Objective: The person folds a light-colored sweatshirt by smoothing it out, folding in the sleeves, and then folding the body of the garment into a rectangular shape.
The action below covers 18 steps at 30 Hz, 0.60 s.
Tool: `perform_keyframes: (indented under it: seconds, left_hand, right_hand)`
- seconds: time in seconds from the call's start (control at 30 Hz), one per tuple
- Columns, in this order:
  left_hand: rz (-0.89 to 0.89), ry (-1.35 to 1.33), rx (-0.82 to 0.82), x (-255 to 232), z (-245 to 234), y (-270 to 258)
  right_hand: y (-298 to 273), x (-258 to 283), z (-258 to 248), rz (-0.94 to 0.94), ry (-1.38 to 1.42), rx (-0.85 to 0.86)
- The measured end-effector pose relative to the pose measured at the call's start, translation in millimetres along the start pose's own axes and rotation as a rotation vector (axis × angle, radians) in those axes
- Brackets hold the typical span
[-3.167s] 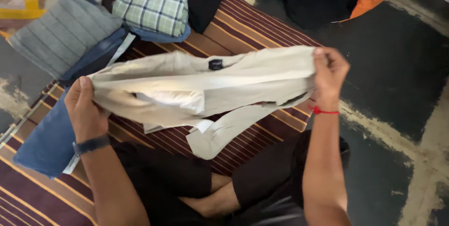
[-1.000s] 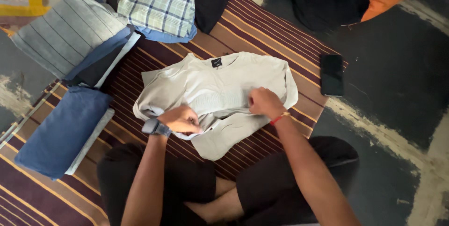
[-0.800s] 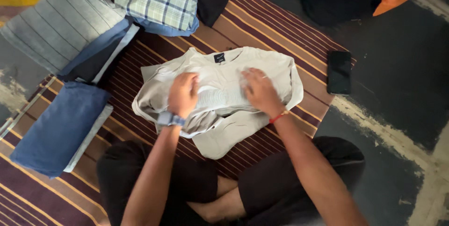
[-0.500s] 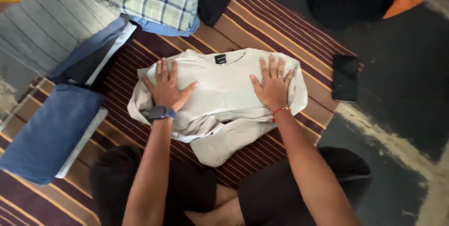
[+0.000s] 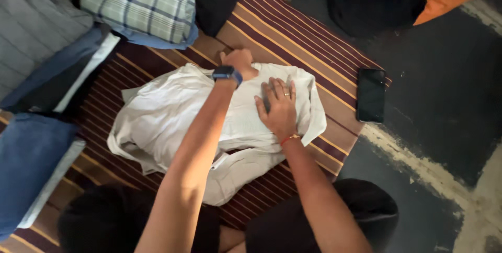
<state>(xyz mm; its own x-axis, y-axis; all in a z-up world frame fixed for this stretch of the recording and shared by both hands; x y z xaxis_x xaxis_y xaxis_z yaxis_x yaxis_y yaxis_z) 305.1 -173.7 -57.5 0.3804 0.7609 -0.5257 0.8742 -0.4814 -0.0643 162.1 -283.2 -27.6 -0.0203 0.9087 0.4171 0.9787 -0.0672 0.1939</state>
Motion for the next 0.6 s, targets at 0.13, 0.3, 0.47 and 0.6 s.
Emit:
perform_keyframes:
  seconds: [0.13,0.3,0.47,0.6]
  left_hand:
    - [0.003,-0.237,0.268,12.8,42.8,32.8]
    - [0.113,-0.439,0.292,24.8,64.0,55.2]
    - [0.069,-0.275,0.033,30.3,36.5,42.5]
    - [0.069,-0.155,-0.196,28.5,2.3,15.2]
  right_hand:
    - [0.9,-4.1,-6.1,0.077,-0.076,-0.052]
    - [5.9,3.1,-7.9,0.064,-0.146,-0.026]
    - [3.1,-1.5,-4.3,0.061,-0.120,-0.001]
    - [10.9,-0.9,-3.9,0.092,-0.130,0.012]
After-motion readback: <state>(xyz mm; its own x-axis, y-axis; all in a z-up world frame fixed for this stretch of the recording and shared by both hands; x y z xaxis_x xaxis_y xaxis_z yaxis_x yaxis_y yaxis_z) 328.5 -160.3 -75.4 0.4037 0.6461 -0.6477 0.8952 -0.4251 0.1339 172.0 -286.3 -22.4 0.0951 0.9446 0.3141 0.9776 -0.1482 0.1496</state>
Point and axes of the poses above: each hand's wrist, its own y-axis towards the middle knuckle, its own z-axis out of the palm, x = y × z, the point moved 10 cm from there along y, towards the middle knuckle, and after that the axes turned 15 degrees about z, right-handed, at the moved point
